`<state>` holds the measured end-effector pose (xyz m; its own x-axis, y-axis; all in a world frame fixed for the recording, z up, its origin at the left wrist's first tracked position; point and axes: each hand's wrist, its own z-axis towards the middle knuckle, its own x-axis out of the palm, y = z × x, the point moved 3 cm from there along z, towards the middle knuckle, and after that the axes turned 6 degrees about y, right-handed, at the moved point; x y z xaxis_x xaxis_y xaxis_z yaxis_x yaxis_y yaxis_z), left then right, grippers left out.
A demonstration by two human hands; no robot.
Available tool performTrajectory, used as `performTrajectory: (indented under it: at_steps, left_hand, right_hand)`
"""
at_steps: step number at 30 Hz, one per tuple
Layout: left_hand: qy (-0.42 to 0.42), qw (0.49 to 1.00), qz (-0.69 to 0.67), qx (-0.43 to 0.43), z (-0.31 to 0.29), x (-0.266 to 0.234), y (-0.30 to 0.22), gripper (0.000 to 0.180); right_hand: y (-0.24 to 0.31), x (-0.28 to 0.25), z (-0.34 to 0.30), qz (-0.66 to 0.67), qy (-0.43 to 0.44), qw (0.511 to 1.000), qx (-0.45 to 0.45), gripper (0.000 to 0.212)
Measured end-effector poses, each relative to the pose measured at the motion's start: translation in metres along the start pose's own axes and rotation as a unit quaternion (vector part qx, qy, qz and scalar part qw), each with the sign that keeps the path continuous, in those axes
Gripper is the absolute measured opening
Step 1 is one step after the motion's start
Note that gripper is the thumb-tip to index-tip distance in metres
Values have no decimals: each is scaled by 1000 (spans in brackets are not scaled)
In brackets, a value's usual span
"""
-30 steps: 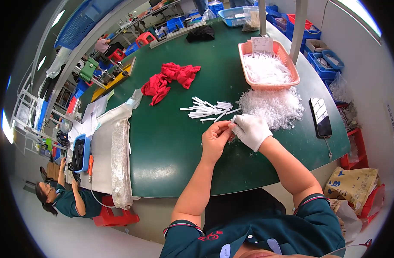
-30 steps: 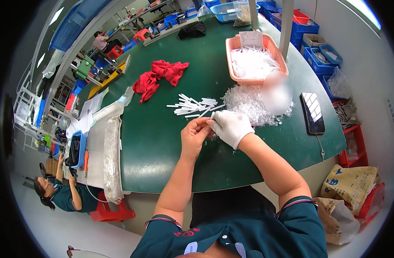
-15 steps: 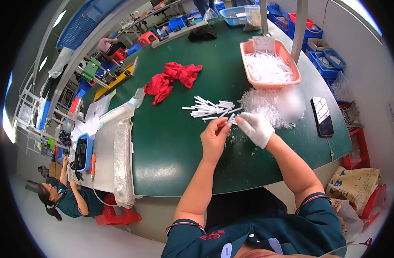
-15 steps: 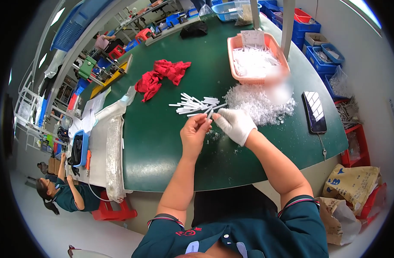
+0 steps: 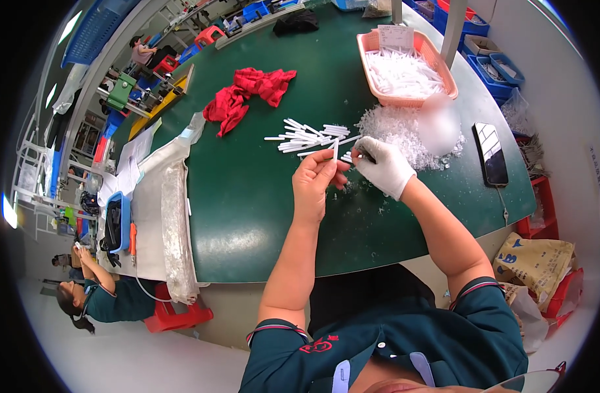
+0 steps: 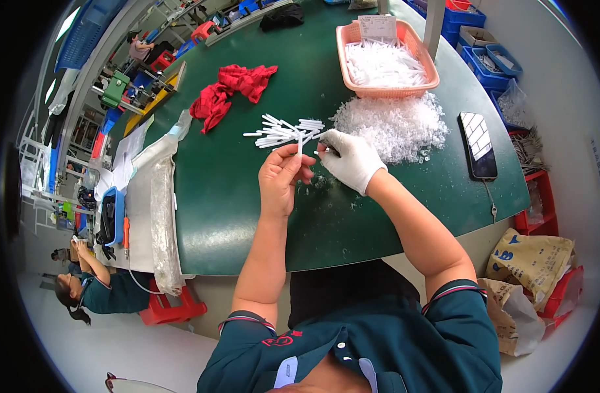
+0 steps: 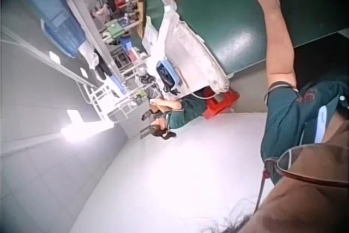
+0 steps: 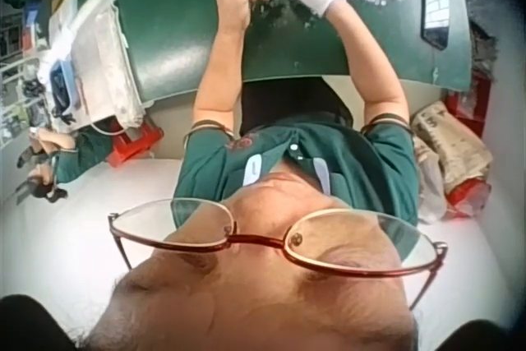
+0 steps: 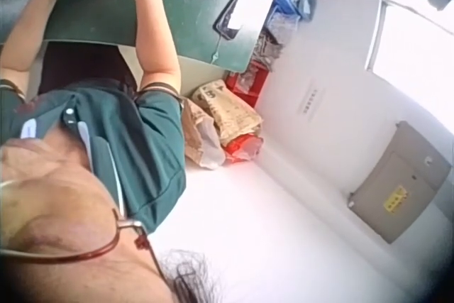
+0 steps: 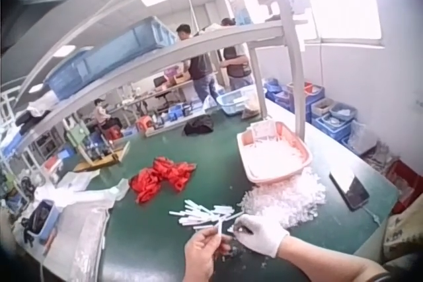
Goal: The person assembles small white plastic components by hand on a green workbench.
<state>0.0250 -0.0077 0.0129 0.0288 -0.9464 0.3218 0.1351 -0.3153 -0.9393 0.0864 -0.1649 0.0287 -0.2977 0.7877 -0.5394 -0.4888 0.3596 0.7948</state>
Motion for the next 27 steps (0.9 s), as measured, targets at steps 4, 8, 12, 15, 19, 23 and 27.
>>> performTrajectory:
  at_steps: [4,8,12,15,19,23,27]
  left_hand:
    - [12,1000,-15,-14,-1,3,0,22]
    - [33,997,-52,-43,-1,3,4,18]
    - [66,993,-38,-89,1,6,6,13]
    - [66,992,-63,-87,3,6,4,13]
    - [45,990,-124,-48,6,-6,2,17]
    - [28,994,-105,-26,6,-7,2,16]
    - [-6,997,75,29,7,-4,8,10]
  right_hand:
    - [-11,-2,1,123,23,991,50,17]
    - [-4,-7,2,274,60,949,144,23]
    - [-6,-9,4,265,122,933,213,33]
    - [-8,-13,6,243,116,940,208,36]
    - [-17,-14,4,391,87,890,217,29]
    - [-19,-12,4,494,78,836,226,20]
    - [-16,-12,3,540,101,807,219,19]
